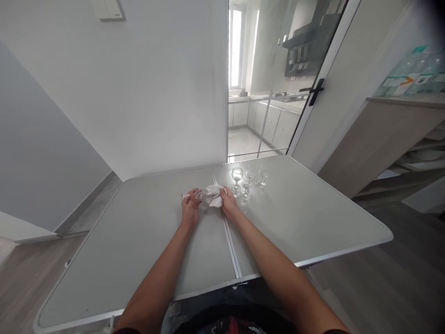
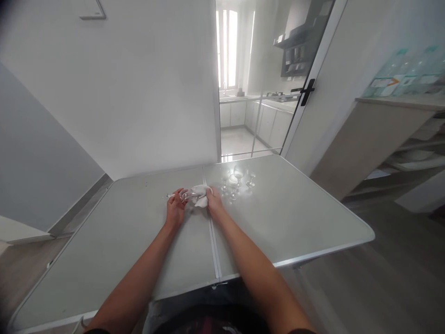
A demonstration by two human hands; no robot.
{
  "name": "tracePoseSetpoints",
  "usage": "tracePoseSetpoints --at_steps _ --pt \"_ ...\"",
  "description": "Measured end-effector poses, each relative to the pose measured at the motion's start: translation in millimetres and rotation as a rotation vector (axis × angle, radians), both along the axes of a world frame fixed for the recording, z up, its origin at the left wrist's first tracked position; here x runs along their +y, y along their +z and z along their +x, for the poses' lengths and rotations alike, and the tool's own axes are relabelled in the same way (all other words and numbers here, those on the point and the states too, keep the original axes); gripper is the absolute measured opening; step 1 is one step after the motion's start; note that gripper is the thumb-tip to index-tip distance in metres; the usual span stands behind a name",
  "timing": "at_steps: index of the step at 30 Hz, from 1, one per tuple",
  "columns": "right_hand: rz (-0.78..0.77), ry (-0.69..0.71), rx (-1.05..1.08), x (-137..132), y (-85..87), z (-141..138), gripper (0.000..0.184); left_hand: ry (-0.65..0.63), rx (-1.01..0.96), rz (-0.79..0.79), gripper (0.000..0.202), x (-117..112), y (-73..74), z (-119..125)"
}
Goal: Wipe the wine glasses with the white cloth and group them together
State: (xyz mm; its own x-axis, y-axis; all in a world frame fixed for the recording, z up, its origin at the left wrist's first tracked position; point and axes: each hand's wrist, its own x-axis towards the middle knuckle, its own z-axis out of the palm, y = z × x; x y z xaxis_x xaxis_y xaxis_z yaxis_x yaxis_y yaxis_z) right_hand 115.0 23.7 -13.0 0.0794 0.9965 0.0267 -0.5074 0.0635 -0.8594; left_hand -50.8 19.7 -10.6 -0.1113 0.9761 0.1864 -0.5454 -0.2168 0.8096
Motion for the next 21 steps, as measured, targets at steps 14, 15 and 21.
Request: tracePoseSetpoints --at_steps 14,15,21 --pt "0.204 -0.003 -0.238 -14.3 15.5 9.3 0.061 0.101 0.159 -0.001 0.038 -4.3 -0.9 11.0" --pt "0.230 0.039 -0.270 -18.2 17.5 10.1 0.065 0.098 0.153 -0.017 0.038 -2.9 -2.1 10.7" --pt "0.506 0.172 -0.729 -37.5 30.2 8.5 0.078 0.162 0.119 -0.076 0.034 2.4 -5.1 7.4"
